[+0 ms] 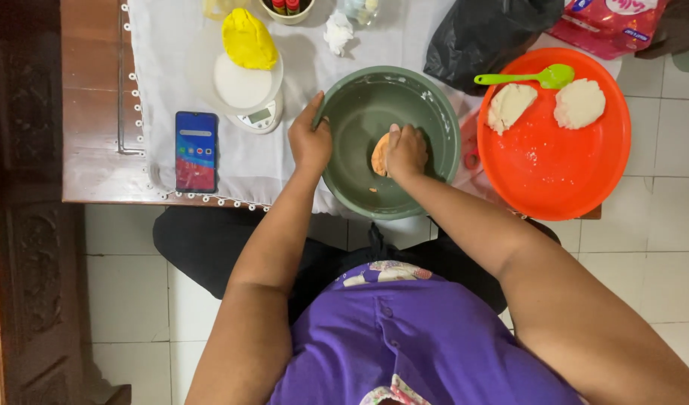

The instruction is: Kneading orange-colored dough in a plastic bowl on a table.

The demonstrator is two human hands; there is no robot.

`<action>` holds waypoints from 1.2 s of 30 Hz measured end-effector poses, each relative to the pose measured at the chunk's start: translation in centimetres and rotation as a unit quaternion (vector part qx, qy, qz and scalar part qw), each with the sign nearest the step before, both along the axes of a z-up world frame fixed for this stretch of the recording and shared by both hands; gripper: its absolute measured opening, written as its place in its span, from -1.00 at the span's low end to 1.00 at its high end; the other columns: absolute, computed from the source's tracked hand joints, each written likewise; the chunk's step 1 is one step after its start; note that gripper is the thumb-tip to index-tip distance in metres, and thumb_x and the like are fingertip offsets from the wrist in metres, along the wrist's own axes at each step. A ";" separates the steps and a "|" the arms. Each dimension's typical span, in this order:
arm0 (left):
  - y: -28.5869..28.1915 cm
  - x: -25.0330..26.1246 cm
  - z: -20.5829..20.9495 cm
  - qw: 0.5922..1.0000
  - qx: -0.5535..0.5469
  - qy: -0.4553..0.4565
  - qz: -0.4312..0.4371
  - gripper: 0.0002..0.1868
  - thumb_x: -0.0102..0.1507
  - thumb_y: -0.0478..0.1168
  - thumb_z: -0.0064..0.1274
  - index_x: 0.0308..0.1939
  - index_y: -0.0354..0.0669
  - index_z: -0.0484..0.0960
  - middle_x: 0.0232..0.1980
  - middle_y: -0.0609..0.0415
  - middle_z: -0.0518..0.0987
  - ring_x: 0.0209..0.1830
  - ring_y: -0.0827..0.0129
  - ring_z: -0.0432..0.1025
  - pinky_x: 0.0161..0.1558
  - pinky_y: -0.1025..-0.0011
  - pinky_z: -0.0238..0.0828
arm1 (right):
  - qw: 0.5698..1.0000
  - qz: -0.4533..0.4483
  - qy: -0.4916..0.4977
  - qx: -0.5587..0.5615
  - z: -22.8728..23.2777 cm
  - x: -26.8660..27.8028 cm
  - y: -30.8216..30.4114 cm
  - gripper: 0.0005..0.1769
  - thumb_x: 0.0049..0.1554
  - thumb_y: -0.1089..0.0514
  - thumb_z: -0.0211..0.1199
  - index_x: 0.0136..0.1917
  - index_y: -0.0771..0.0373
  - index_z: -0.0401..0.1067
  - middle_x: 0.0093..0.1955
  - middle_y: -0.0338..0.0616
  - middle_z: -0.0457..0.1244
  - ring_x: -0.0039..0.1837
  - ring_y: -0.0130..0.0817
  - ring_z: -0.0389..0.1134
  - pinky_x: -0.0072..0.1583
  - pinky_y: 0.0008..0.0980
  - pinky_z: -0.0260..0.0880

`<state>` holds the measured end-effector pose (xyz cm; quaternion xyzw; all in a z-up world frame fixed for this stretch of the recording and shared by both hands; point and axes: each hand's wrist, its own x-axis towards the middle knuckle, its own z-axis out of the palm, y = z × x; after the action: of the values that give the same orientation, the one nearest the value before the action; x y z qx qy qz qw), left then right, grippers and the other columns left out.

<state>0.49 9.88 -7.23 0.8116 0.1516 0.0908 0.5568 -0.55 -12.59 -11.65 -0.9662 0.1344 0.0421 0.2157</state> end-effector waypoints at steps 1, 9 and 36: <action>0.2 0.3 0.2 1.000 0.001 -0.001 0.000 -0.45 0.20 -0.40 0.12 0.24 0.21 0.64 0.19 0.01 0.66 0.26 0.07 0.48 0.31 0.17 0.39 | 1.000 0.000 -0.001 0.001 -0.3 -0.2 0.8 -0.46 0.37 -0.27 -0.15 -0.07 0.20 0.34 -0.08 0.17 0.28 0.09 0.23 0.39 0.05 0.20 0.41; 0.5 -0.3 1.4 0.999 -0.020 0.030 -0.029 -0.42 0.22 -0.39 0.11 0.26 0.30 0.62 0.22 0.11 0.64 0.28 0.11 0.48 0.31 0.17 0.40 | 0.954 0.206 0.143 0.163 9.5 -0.9 3.6 -0.14 0.40 -0.41 -0.39 -0.10 0.29 0.49 -0.02 0.35 0.36 0.21 0.40 0.35 0.20 0.24 0.32; -0.2 -1.8 4.2 0.992 -0.005 0.122 0.034 -0.51 0.27 -0.17 0.14 0.31 0.14 0.54 -0.29 -0.04 0.61 -0.20 0.09 0.52 -0.11 0.10 0.41 | 0.886 0.356 -0.204 0.215 5.7 -1.2 9.8 -0.67 0.25 0.00 0.07 -0.19 0.26 0.46 -0.26 0.06 0.27 -0.10 0.17 0.36 -0.04 0.03 0.42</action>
<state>-1.31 9.68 -3.00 0.8081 0.2462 0.0097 0.5351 -1.72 -2.80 -5.96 -0.8662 -0.2782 -0.0535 0.4117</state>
